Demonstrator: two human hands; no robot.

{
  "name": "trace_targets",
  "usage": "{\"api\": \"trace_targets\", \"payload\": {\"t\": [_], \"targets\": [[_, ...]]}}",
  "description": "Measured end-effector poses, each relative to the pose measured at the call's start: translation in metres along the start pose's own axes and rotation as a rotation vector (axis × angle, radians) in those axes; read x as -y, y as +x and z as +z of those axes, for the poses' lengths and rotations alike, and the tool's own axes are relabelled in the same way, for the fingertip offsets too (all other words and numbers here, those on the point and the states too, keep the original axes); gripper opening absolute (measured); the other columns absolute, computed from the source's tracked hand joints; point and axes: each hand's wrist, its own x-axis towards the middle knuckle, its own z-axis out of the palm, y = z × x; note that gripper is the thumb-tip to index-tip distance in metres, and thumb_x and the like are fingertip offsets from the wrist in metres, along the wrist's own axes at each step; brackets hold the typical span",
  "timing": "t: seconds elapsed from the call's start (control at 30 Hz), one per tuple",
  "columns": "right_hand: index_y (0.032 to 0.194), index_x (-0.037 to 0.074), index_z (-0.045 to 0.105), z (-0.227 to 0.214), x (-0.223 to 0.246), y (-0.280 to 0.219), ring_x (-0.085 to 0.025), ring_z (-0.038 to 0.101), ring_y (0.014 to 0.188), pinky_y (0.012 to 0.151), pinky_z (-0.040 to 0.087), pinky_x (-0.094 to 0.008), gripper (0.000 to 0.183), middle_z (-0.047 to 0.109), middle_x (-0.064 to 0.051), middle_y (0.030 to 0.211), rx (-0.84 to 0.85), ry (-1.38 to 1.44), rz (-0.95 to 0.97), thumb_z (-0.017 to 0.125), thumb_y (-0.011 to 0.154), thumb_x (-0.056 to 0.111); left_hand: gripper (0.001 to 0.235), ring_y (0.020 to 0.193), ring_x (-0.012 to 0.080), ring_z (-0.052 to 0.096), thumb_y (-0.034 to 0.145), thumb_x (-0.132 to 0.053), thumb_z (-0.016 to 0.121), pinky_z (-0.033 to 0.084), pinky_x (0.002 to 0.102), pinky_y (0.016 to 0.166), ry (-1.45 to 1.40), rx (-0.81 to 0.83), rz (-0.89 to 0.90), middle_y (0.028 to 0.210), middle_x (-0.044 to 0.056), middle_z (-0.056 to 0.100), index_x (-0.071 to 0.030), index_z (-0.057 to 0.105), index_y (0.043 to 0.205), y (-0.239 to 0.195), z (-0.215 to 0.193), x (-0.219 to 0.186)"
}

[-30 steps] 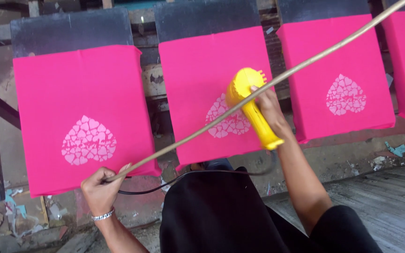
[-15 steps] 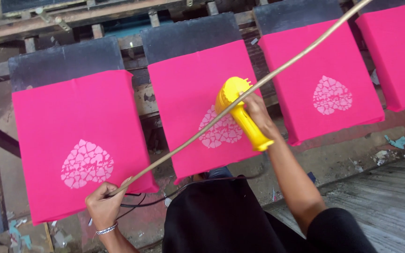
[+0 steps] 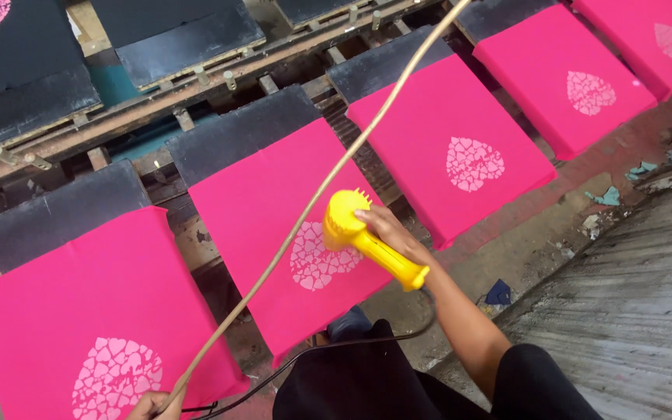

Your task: Using a handheld heat gun to dry the ink on screen-printed t-shirts laid out on a production line.

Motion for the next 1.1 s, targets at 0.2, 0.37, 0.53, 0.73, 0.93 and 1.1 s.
{"api": "trace_targets", "payload": {"t": [0.2,0.37,0.53,0.73,0.93,1.1], "targets": [[0.102,0.004,0.065,0.006,0.005,-0.016,-0.026,0.066,0.069,0.063,0.055,-0.039,0.034,0.067,-0.016,0.081,-0.15,-0.011,-0.102,0.066,0.092,0.037,0.048,0.053,0.0057,0.025,0.081,-0.006,0.082,0.022,0.024,0.051,-0.035,-0.089,0.186,0.053,-0.003,0.026,-0.004,0.043,0.053,-0.023,0.002,-0.058],[0.095,-0.006,0.069,-0.006,0.011,-0.028,-0.031,0.072,0.055,0.05,0.057,-0.034,0.059,0.072,-0.023,0.068,0.075,-0.032,0.067,0.057,0.091,0.051,0.047,0.048,0.0062,0.026,0.081,-0.005,0.082,0.022,0.024,0.047,-0.054,-0.128,0.27,0.045,-0.001,0.032,-0.002,0.047,0.05,-0.032,0.001,-0.055],[0.099,0.004,0.061,-0.009,0.021,-0.029,-0.028,0.071,0.06,0.052,0.053,-0.033,0.045,0.069,-0.017,0.072,-0.178,-0.033,0.053,0.059,0.091,0.049,0.054,0.055,0.0062,0.018,0.077,-0.003,0.083,0.017,0.024,0.051,-0.102,-0.171,0.363,0.054,-0.003,0.02,-0.003,0.037,0.05,-0.035,0.007,-0.071],[0.092,0.001,0.07,-0.015,0.021,-0.046,-0.027,0.07,0.058,0.051,0.051,-0.033,0.048,0.073,-0.019,0.07,-0.036,-0.13,0.093,0.057,0.091,0.047,0.055,0.051,0.0083,0.017,0.079,-0.011,0.084,0.017,0.025,0.05,-0.019,-0.18,0.195,0.051,0.0,0.018,-0.001,0.039,0.049,-0.047,0.006,-0.091],[0.09,-0.001,0.072,-0.023,0.022,-0.045,-0.026,0.072,0.054,0.049,0.056,-0.031,0.053,0.073,-0.019,0.066,0.024,-0.104,0.064,0.057,0.092,0.049,0.053,0.055,0.0061,0.019,0.08,-0.021,0.085,0.018,0.025,0.052,0.05,-0.163,0.176,0.056,-0.004,0.02,-0.006,0.043,0.051,-0.053,0.006,-0.093],[0.103,-0.011,0.068,-0.026,-0.023,-0.03,-0.037,0.072,0.059,0.051,0.06,-0.039,0.069,0.072,-0.03,0.073,0.122,0.198,0.19,0.056,0.089,0.055,0.051,0.054,0.0051,0.018,0.077,-0.015,0.085,0.016,0.023,0.05,0.012,-0.194,0.191,0.054,-0.004,0.02,-0.006,0.043,0.048,-0.054,0.009,-0.083]]}}
